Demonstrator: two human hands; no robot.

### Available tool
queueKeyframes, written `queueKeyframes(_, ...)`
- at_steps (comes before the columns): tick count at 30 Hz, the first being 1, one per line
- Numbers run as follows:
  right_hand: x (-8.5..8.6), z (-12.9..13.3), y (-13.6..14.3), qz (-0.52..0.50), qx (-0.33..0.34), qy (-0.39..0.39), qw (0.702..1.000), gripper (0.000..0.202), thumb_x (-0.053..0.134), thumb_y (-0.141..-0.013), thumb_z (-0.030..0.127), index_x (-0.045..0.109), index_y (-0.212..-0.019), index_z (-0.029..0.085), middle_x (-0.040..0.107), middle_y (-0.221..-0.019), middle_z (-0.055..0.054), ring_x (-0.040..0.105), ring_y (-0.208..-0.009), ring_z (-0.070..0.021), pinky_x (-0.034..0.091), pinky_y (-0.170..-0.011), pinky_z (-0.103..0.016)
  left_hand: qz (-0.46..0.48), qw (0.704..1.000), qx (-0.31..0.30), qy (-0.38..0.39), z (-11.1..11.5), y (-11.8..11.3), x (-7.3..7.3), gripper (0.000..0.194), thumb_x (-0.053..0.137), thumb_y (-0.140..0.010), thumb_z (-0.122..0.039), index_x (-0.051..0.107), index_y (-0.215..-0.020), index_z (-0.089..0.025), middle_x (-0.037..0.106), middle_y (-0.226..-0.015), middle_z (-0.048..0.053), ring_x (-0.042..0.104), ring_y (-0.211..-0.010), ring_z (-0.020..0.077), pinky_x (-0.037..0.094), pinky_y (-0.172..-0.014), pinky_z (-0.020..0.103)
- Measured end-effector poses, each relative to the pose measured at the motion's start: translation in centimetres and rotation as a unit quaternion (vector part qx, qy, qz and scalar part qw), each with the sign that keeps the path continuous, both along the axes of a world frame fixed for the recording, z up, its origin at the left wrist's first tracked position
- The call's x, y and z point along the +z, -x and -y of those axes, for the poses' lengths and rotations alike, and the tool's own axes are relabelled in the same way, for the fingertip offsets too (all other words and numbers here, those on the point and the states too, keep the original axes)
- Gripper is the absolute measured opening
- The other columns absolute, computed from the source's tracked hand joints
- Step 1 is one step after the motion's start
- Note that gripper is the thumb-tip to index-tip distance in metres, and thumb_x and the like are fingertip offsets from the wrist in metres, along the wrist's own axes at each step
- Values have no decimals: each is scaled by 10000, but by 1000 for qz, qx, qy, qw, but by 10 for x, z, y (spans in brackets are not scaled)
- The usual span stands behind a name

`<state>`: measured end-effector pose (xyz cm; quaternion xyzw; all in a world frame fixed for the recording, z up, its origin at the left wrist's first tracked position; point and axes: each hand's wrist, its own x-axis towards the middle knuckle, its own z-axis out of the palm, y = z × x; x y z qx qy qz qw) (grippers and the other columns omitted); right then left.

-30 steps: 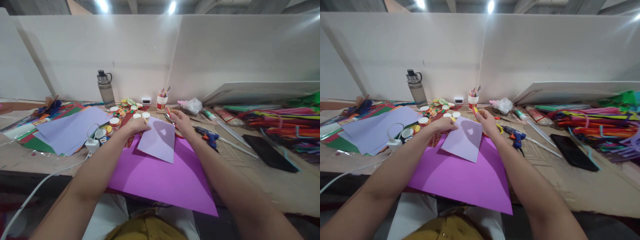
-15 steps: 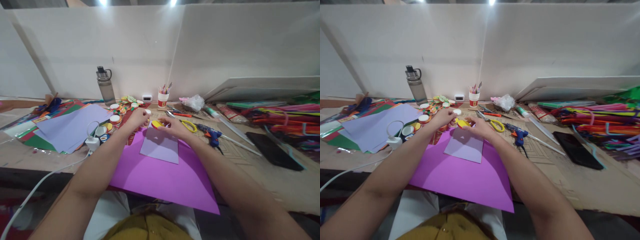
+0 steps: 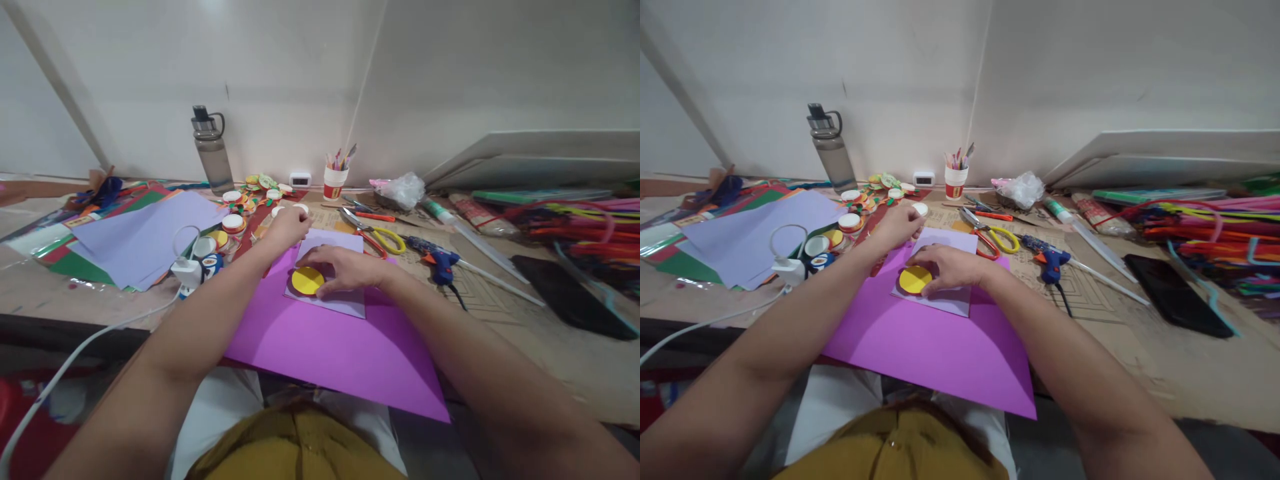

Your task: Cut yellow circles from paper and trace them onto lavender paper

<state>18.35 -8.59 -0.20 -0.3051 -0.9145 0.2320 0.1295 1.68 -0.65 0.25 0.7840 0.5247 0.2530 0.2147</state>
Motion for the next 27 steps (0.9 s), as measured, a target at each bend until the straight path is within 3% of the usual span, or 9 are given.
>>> queueKeyframes(3, -1, -1, -1, -3, -7, 0, 1000, 662, 785, -695, 449, 600, -1286, 215, 610, -1255, -107, 567, -1133, -249, 436, -970, -384, -35, 999, -15, -23, 6, -6, -2, 184, 504, -827, -215, 648, -734, -148, 669, -671, 33, 590, -588, 112, 441, -617, 239)
queueKeyframes(6, 2, -3, -6, -33, -39, 27, 998, 519, 726, -764, 437, 635, -1228, 225, 648, -1205, -77, 605, -1061, -213, 469, -918, -353, -63, 997, -12, -50, 11, -10, -2, 179, 511, -817, -208, 672, -764, -150, 697, -758, 61, 609, -701, 144, 436, -676, 259)
queueKeyframes(9, 2, -11, -17, -74, -177, 22, 981, 341, 617, -855, 422, 679, -1115, 211, 693, -1113, -62, 648, -911, -171, 505, -802, -301, -65, 996, 6, -55, 12, -10, -2, 206, 487, -833, -195, 685, -807, -148, 705, -801, 75, 607, -733, 152, 433, -694, 265)
queueKeyframes(12, -1, -18, -32, -22, -293, -23, 956, 319, 581, -872, 413, 686, -1078, 193, 708, -1062, -76, 653, -888, -185, 506, -773, -303, -69, 996, -5, -49, 9, -9, -6, 204, 496, -839, -209, 689, -836, -146, 710, -833, 78, 602, -725, 150, 429, -678, 262)
queueKeyframes(16, -2, -21, -40, 137, -230, -53, 962, 347, 678, -779, 337, 689, -1085, 174, 675, -1151, -113, 627, -1034, -256, 479, -894, -346, -114, 992, -51, -34, 5, -8, -15, 196, 540, -820, -249, 705, -851, -150, 720, -873, 81, 604, -746, 160, 429, -679, 268)
queueKeyframes(18, -4, -21, -38, 163, -204, -53, 964, 347, 667, -780, 293, 683, -1105, 174, 660, -1187, -121, 615, -1073, -271, 468, -923, -354, -135, 989, -59, -29, 5, -8, -17, 211, 541, -819, -259, 713, -868, -149, 722, -877, 88, 606, -745, 167, 433, -683, 275)
queueKeyframes(27, -36, -45, -35, 60, -222, -58, 971, 349, 597, -850, 170, 647, -1195, 180, 593, -1337, -119, 526, -1263, -264, 377, -1088, -380, -169, 985, -28, -19, 2, -5, -13, 263, 513, -853, -285, 719, -958, -159, 724, -1001, 111, 633, -883, 196, 453, -764, 272)
